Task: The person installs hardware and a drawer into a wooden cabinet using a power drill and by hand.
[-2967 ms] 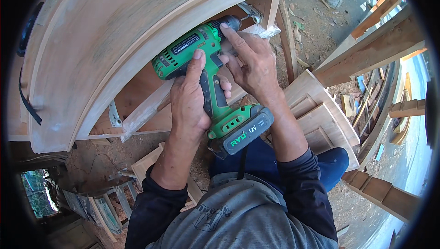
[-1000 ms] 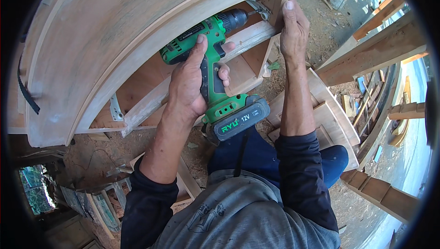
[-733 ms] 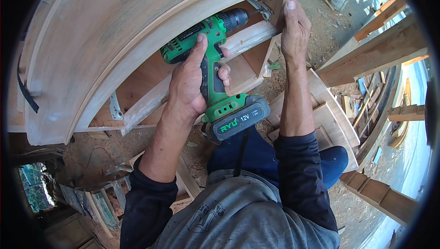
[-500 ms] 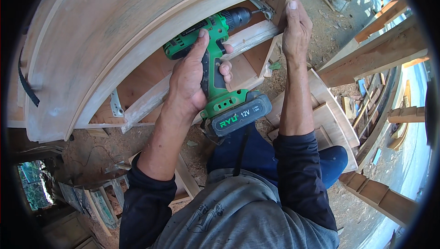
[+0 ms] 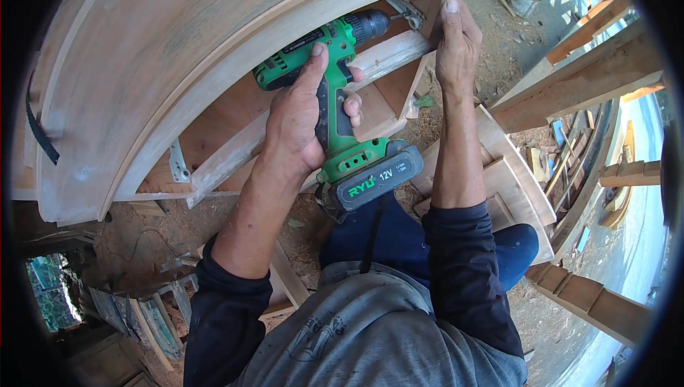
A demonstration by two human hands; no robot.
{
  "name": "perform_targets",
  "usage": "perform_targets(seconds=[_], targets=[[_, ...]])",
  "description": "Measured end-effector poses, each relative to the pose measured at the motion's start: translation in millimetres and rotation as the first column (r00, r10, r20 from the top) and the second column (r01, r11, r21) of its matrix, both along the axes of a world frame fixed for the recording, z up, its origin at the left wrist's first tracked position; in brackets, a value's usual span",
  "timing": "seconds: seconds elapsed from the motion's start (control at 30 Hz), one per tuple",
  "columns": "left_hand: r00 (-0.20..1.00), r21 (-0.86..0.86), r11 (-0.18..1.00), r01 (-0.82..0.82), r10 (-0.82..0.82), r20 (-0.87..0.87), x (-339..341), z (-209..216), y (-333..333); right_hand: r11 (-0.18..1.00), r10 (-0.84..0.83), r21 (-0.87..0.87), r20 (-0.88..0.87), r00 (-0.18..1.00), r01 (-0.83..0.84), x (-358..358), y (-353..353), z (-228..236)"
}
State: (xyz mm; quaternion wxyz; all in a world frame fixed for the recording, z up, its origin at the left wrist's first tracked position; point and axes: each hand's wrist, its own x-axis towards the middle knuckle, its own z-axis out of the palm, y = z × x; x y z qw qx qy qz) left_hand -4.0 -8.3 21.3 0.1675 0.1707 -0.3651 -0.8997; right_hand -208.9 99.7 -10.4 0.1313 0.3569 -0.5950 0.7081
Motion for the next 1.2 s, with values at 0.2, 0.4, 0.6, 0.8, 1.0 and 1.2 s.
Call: perform_targets(seconds=[0.2, 0.4, 0.6, 0.8, 1.0, 1.2], targets=[[1.0, 0.023, 1.0, 0.007, -0.007, 0.015, -1, 0, -2, 1.0, -0.023, -0.006, 0.05, 0.998, 0.024, -2, 0, -1], [0.999, 0.103, 0.994, 0.039, -0.037, -0.023, 0, -4, -7, 0.999, -0.011, -0.041, 0.0, 1.0, 0.011, -2, -3, -1], [0.995, 0.137, 0.985, 0.101, -0.098, -0.03, -2, -7, -14, 1.0, 0.007, -0.012, 0.007, 1.0, -0.007, 3, 1, 2], [0.994, 0.168, 0.98, 0.11, -0.105, -0.038, -2, -7, -15, 0.998, 0.016, -0.059, 0.001, 1.0, -0.016, -1, -1, 1], [0.981, 0.193, 0.962, 0.194, -0.184, -0.069, -2, -16, -22, 0.998, -0.005, -0.056, -0.004, 1.0, 0.005, -6, -2, -3], [0.966, 0.203, 0.946, 0.253, -0.236, -0.107, 1, -20, -35, 0.998, -0.049, 0.036, -0.016, 0.999, 0.05, 1, 0, 1]])
